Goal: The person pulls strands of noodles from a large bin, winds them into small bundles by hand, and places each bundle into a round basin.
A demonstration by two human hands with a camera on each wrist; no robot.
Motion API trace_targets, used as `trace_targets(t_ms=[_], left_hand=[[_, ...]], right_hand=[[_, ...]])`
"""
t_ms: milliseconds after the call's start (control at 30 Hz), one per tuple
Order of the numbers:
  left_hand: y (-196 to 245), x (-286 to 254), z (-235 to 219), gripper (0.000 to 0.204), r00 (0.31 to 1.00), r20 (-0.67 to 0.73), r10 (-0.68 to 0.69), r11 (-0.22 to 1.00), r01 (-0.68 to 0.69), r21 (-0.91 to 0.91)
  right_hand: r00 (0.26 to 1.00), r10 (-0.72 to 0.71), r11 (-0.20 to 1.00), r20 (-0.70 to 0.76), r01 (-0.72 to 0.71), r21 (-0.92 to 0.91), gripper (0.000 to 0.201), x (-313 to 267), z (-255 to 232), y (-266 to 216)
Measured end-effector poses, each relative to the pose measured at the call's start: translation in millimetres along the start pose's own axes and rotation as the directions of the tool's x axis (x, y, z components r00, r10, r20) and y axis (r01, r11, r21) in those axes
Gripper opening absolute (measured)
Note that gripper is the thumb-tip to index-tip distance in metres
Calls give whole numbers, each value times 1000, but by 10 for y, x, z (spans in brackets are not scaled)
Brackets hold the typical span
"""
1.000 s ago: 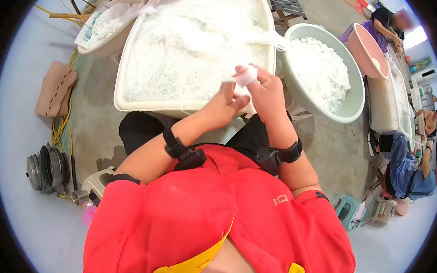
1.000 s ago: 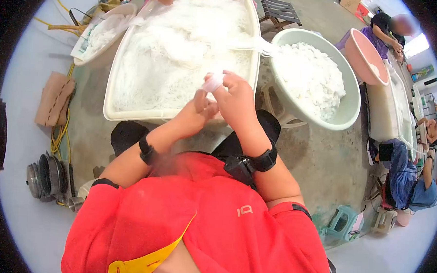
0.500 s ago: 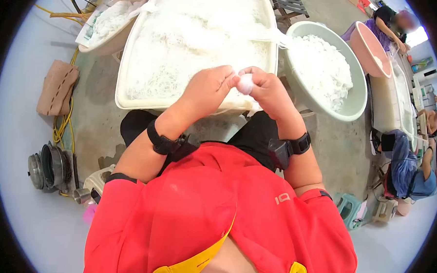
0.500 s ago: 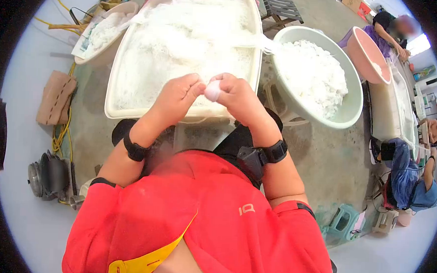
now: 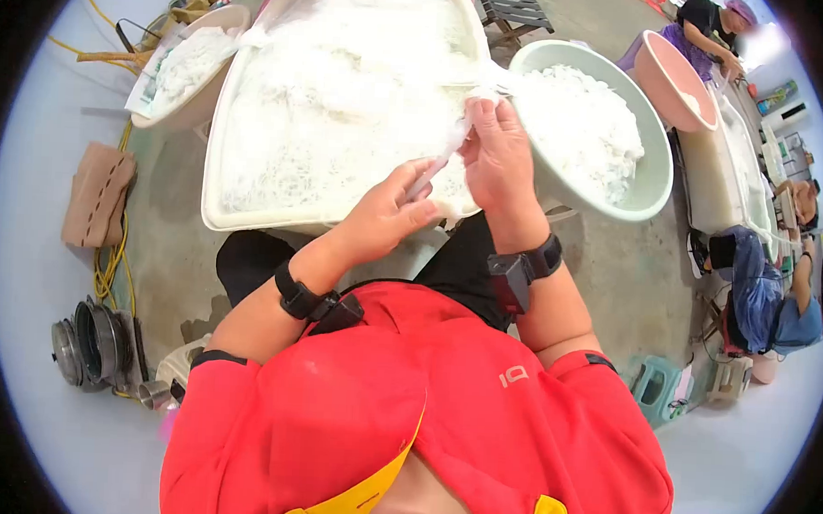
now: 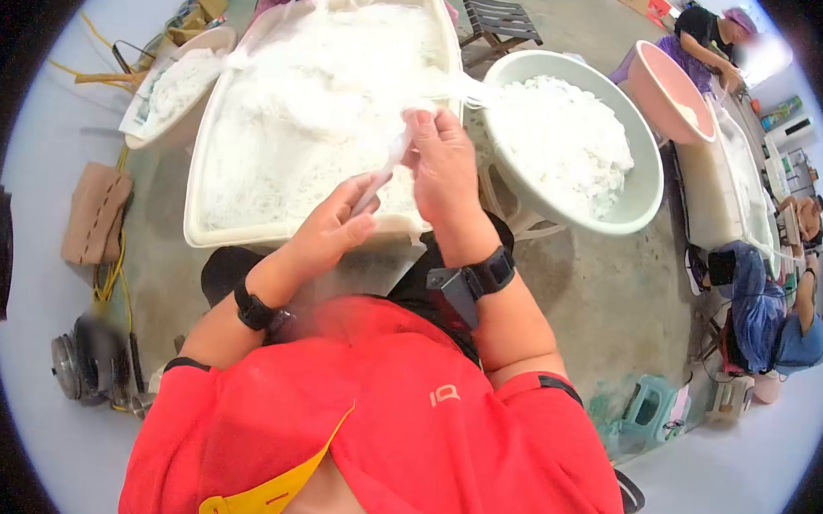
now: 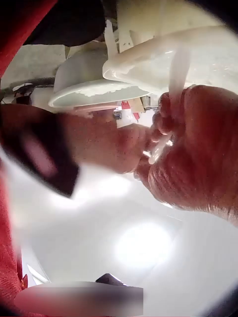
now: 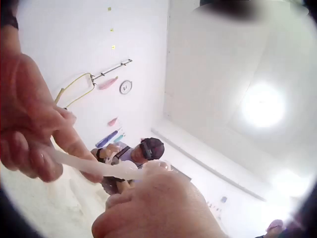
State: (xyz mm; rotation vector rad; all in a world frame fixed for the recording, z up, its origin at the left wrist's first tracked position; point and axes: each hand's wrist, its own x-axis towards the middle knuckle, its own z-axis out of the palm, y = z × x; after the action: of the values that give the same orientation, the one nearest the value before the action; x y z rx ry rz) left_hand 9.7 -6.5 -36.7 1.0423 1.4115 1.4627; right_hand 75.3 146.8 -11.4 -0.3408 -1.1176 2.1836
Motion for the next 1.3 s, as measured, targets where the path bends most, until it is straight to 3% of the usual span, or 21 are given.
trace_targets(t_ms=[100, 200, 233, 300, 400, 433, 467, 533, 600, 667, 700, 767, 833, 900, 933, 1000, 1033, 1067, 1133, 1267, 1300], left_hand=[[-92, 104, -33, 21, 998, 57, 37, 985, -27, -169], [-157, 124, -145, 17, 999, 42, -32, 988, 26, 153], [-82, 124, -73, 20, 994, -50, 98, 911, -69, 407], [-193, 136, -129, 19, 983, -129, 131, 884, -57, 464], [-222, 117, -311, 25, 958, -213, 192, 937, -114, 330], [-216, 93, -369, 28, 948, -244, 205, 959, -144, 245], [-193, 98, -337, 31, 948, -267, 176, 982, -149, 119], [-92, 181, -120, 36, 942, -314, 117, 977, -166, -134], [184, 210, 41, 39, 996, -86, -26, 812, -29, -583], [336, 212, -2, 41, 999, 47, -11, 615, 44, -787], [369, 227, -83, 42, 999, 45, 25, 576, 22, -817], [293, 276, -342, 41, 994, 16, 106, 566, -47, -823], [127, 252, -370, 41, 988, -77, -131, 554, 9, -832], [80, 196, -278, 46, 967, -94, -238, 512, 42, -858], [92, 187, -170, 46, 925, -204, -320, 556, 9, -831], [-80, 216, -82, 38, 803, -566, -187, 753, -253, -607], [-121, 171, -131, 35, 875, -485, 19, 966, -140, -216], [-112, 86, -224, 33, 936, -312, 160, 967, -84, 241], [-99, 35, -190, 30, 984, -99, 151, 825, -70, 561], [-205, 179, 148, 28, 962, -272, 24, 982, 27, 185], [-242, 231, 136, 28, 937, -350, 9, 995, 27, 98]], right_hand=[[986, 156, 969, -61, -140, 205, 16, -117, 204, -24], [846, 209, 864, 490, -395, 313, 15, 3, -233, 62], [823, 282, 868, 493, -437, 234, 11, 15, -313, 43], [974, 115, 961, 193, -60, -270, 14, 38, -453, -12], [970, -114, 863, -214, -11, -506, 17, 262, -784, -195], [948, -296, 316, -120, -22, -948, 25, 344, -1121, -280], [941, -283, -16, -185, -197, -980, 35, 369, -1215, -333], [913, -391, -322, -118, -255, -912, 39, 275, -1053, -249], [952, -246, 23, 184, 195, -980, 39, 133, -609, -163], [816, -24, 154, 578, 574, -804, 40, 38, -414, 86], [786, 80, 394, 613, 540, -744, 38, -75, -294, 169], [627, 132, 454, 768, 651, -609, 31, -126, -147, 156], [710, 85, 635, 699, 502, -587, 27, -140, -109, 207], [752, -57, 608, 657, 548, -575, 21, -103, -104, 243], [820, -55, 652, 570, 462, -601, 21, -95, -82, 225], [927, -34, 731, 374, 278, -623, 21, -100, -28, 159], [905, -228, 562, 359, 424, -710, 21, -80, -3, 168], [897, -265, 465, 355, 441, -768, 21, -89, 7, 136], [870, -340, 257, 357, 451, -855, 21, -108, 43, 64], [821, -348, 63, 453, 503, -862, 17, -133, 20, 135], [908, -212, 241, 361, 407, -881, 21, -159, 27, 121]])
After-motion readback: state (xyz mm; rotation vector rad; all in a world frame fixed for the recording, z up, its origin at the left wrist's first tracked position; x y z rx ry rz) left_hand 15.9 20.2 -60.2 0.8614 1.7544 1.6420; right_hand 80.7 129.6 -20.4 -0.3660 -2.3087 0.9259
